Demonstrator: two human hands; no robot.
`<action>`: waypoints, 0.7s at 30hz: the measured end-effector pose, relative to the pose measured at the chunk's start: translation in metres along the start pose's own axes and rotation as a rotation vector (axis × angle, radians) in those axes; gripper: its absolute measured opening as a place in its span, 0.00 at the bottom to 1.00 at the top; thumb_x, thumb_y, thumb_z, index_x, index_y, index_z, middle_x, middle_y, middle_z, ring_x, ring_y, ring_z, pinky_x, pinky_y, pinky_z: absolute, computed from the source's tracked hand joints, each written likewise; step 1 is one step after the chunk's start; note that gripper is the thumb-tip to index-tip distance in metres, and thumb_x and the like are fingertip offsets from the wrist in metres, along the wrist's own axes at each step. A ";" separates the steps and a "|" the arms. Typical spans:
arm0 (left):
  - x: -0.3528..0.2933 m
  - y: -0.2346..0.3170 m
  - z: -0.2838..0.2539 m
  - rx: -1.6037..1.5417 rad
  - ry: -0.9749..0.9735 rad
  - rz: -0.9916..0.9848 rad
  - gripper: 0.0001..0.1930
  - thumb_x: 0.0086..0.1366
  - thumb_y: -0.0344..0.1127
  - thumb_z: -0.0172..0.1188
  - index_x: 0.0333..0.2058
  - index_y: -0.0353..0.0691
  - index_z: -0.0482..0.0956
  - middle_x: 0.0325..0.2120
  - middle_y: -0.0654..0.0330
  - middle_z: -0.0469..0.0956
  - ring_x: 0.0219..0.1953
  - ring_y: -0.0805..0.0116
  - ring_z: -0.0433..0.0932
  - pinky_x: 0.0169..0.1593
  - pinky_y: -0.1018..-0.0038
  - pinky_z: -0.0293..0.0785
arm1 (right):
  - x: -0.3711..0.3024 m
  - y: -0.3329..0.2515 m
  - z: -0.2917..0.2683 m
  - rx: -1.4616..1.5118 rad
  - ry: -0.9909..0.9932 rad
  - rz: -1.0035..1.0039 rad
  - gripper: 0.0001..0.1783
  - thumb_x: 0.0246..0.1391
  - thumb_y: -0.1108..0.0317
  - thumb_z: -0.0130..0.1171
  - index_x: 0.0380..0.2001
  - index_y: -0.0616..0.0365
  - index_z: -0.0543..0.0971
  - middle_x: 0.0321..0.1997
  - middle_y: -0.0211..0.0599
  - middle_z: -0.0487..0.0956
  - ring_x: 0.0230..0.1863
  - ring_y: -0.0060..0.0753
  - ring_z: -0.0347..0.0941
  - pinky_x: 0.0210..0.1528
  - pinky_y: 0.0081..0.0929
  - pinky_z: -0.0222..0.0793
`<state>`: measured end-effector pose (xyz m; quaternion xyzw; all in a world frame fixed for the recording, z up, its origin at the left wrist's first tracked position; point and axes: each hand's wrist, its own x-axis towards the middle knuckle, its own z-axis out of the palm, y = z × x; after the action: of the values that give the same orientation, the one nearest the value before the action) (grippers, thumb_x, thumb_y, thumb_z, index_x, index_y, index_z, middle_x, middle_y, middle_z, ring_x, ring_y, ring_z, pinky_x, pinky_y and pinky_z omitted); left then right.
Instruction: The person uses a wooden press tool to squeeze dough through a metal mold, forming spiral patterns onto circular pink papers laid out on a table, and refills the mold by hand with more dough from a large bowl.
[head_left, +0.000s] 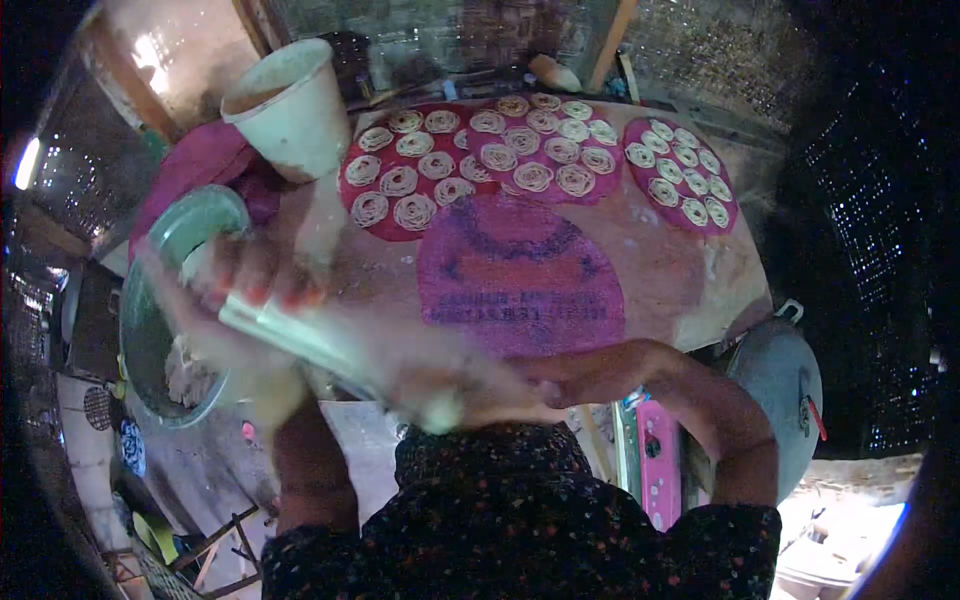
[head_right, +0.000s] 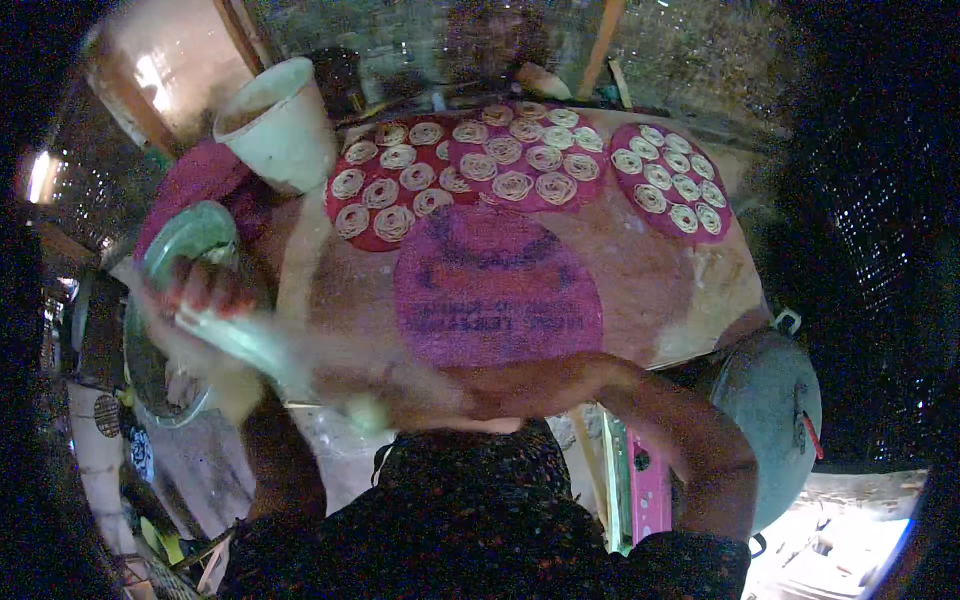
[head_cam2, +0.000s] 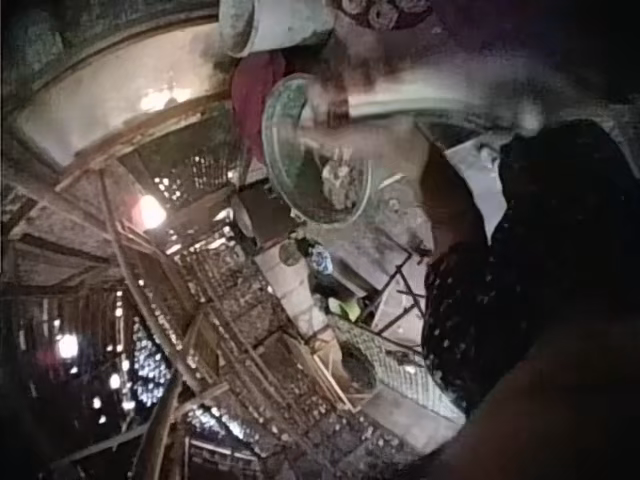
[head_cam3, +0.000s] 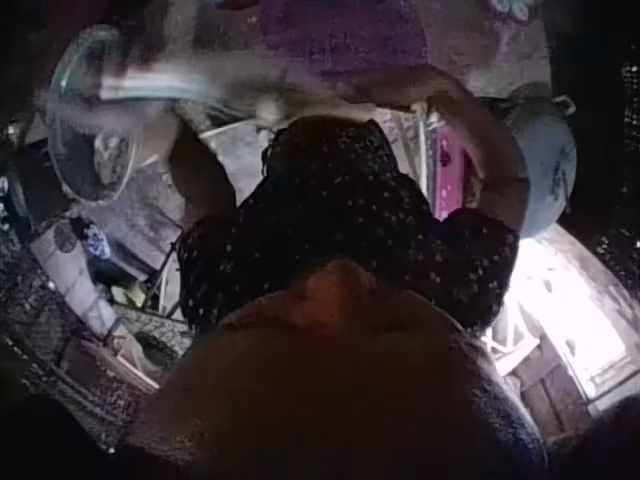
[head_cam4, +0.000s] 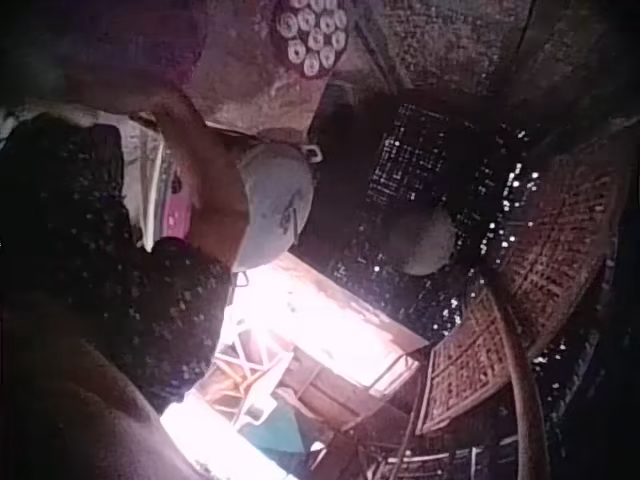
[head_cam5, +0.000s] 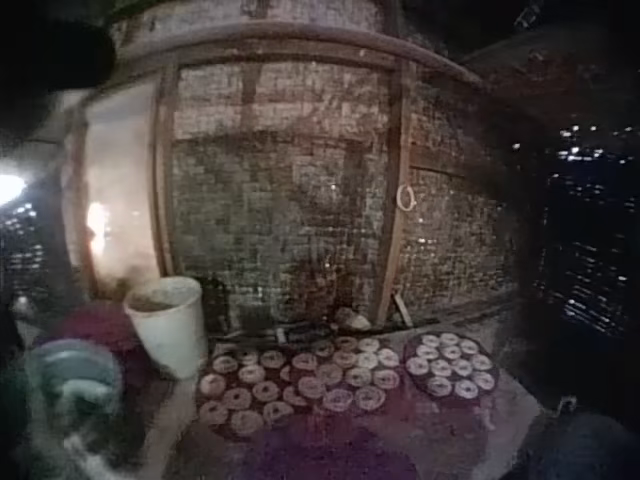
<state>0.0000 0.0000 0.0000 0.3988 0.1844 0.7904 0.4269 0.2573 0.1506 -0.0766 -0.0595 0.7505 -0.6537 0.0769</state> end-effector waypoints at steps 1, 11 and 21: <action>0.016 -0.021 0.011 -0.109 0.140 0.068 0.24 0.59 0.61 0.41 0.19 0.47 0.64 0.14 0.68 0.61 0.17 0.72 0.61 0.21 0.74 0.59 | -0.009 0.008 0.010 -0.040 0.158 -0.093 0.27 0.57 0.52 0.43 0.53 0.61 0.63 0.46 0.41 0.71 0.47 0.31 0.65 0.50 0.33 0.60; 0.048 -0.196 -0.101 -0.612 0.281 -0.282 0.32 0.58 0.66 0.33 0.26 0.39 0.67 0.20 0.56 0.67 0.27 0.58 0.67 0.38 0.59 0.65 | -0.047 0.031 -0.001 0.629 0.610 0.721 0.35 0.56 0.38 0.29 0.35 0.61 0.72 0.19 0.35 0.74 0.14 0.26 0.67 0.17 0.21 0.65; 0.037 -0.218 -0.145 -0.638 0.404 -0.222 0.31 0.59 0.66 0.32 0.23 0.40 0.63 0.17 0.60 0.63 0.22 0.62 0.64 0.32 0.65 0.65 | 0.000 0.016 0.013 0.078 0.651 0.954 0.39 0.52 0.31 0.24 0.24 0.58 0.70 0.11 0.30 0.66 0.10 0.23 0.61 0.12 0.22 0.57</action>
<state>-0.0113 0.1611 -0.2092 0.0599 0.0517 0.8197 0.5673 0.2598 0.1403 -0.0938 0.4925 0.6548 -0.5584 0.1301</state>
